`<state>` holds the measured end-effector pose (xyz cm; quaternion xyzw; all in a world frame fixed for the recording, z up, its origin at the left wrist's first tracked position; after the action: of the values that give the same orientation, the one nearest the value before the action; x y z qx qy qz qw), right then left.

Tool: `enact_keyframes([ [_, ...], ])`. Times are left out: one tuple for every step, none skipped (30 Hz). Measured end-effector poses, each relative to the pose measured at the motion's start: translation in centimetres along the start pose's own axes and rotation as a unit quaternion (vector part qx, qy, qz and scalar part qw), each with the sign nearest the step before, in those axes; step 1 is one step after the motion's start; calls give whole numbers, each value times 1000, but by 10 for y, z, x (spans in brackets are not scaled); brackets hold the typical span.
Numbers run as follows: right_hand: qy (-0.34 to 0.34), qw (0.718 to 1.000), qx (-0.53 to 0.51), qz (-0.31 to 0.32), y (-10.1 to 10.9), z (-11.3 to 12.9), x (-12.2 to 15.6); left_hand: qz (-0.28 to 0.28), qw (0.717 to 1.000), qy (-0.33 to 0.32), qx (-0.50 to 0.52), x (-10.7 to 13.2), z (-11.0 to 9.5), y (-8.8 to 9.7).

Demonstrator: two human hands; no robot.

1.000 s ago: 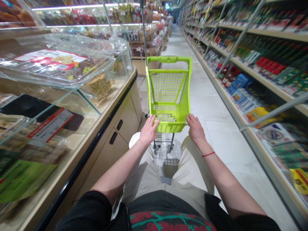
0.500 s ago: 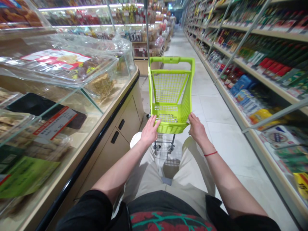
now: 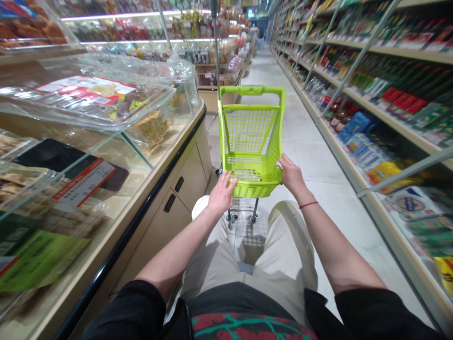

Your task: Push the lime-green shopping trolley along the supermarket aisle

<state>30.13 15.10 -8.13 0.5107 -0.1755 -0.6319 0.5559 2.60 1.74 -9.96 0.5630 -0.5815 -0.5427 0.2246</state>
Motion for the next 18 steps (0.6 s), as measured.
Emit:
enact_keyframes([
  [5,1000,-1,1,0,0,5,-2,1000,2,0,0,0,0],
  [9,1000,-3,2,0,0,13,-3,1000,3,1,0,-1,0],
  [12,1000,-6,1,0,1,24,-5,1000,4,1,1,-1,0],
  [16,1000,-10,0,0,2,37,-6,1000,5,0,2,-2,1],
  [20,1000,-15,-4,0,3,51,-8,1000,5,-1,2,-2,1],
  [25,999,-20,-8,0,5,64,-9,1000,5,-2,3,-2,2],
  [29,999,-24,-13,0,7,76,-10,1000,4,-3,4,-2,3],
  [34,999,-27,-16,-1,9,85,-12,1000,3,-4,5,-2,4],
  [38,999,-29,-17,-1,10,90,-12,1000,1,-5,5,-2,4],
  [41,999,-31,-18,-1,10,91,-12,1000,-1,-6,6,-2,5],
  [42,998,-32,-16,-1,10,89,-11,1000,-3,-7,6,-1,6],
  [42,998,-32,-14,-1,9,82,-10,1000,-5,-7,6,0,6],
  [40,999,-31,-11,0,7,72,-9,1000,-7,-7,6,0,6],
  [36,999,-27,-8,1,6,59,-7,1000,-9,-7,6,1,6],
  [30,999,-19,-5,2,4,46,-7,1000,-11,-7,5,1,6],
  [21,1000,-6,-3,4,3,32,-7,1000,-11,-8,4,1,6],
  [15,1000,7,1,6,2,20,-7,1000,-11,-8,4,1,6],
  [11,1000,19,5,7,2,10,-7,1000,-10,-8,3,0,6],
])
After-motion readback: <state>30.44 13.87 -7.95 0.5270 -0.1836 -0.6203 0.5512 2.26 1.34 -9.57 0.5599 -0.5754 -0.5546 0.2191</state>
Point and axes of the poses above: each hand's wrist, its own x-axis away from the middle knuckle, its own y-axis out of the back of the hand, z = x × y, the point moved 2 cm from there along -x, towards the middle knuckle, and after that the axes turned 10 degrees about x, right-handed, at the moved point
